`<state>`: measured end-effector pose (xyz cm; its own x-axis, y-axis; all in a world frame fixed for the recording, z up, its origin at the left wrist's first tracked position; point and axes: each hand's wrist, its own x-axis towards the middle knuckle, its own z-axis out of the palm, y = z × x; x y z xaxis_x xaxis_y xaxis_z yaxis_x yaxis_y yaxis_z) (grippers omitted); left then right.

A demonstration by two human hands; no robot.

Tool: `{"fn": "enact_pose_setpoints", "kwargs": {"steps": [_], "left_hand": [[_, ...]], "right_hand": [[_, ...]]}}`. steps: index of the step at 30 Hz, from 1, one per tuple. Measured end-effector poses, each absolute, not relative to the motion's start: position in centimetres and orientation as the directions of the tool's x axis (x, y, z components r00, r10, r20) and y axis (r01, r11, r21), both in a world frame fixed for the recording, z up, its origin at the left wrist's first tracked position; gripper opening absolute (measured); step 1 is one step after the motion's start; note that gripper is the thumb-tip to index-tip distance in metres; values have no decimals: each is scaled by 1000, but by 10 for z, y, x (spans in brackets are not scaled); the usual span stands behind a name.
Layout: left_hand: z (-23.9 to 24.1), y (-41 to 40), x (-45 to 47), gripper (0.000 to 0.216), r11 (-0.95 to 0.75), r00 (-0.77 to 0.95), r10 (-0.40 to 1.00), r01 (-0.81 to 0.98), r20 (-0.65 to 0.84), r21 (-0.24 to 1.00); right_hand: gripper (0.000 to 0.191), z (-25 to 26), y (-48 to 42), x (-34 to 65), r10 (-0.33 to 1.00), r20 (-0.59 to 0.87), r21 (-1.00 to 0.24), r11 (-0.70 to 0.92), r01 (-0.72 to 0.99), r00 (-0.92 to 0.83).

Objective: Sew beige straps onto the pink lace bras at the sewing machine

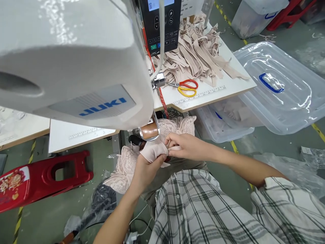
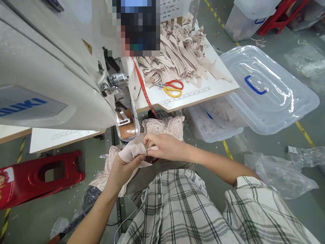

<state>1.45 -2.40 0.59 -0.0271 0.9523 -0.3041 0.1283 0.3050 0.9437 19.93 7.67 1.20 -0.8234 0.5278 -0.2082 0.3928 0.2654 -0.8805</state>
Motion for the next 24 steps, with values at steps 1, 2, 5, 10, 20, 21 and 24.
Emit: {"fn": "enact_pose_setpoints", "kwargs": {"steps": [1,2,5,10,20,21,24], "left_hand": [[5,-24,14,19,308,-29,951,121,-307,944],[5,-24,14,20,309,-33,951,116,-307,944],[4,-23,13,22,328,-52,944,86,-325,941],[-4,-18,15,26,373,-95,919,-100,-382,922],[-2,-13,33,25,330,-253,884,-260,-394,908],[0,-13,34,26,327,-259,880,-275,-397,904],[0,-23,28,30,334,-207,900,-242,-384,911]], "right_hand": [[19,11,79,200,517,-222,-881,257,397,-827],[20,10,81,200,506,-230,-885,247,396,-831],[20,6,85,199,498,-258,-921,131,366,-828],[21,-1,80,195,508,-408,-912,-204,355,-758],[23,6,74,193,631,-276,-946,-43,322,-725],[20,8,74,192,649,-237,-943,26,333,-723],[15,17,77,190,630,-255,-941,13,338,-734]]}}
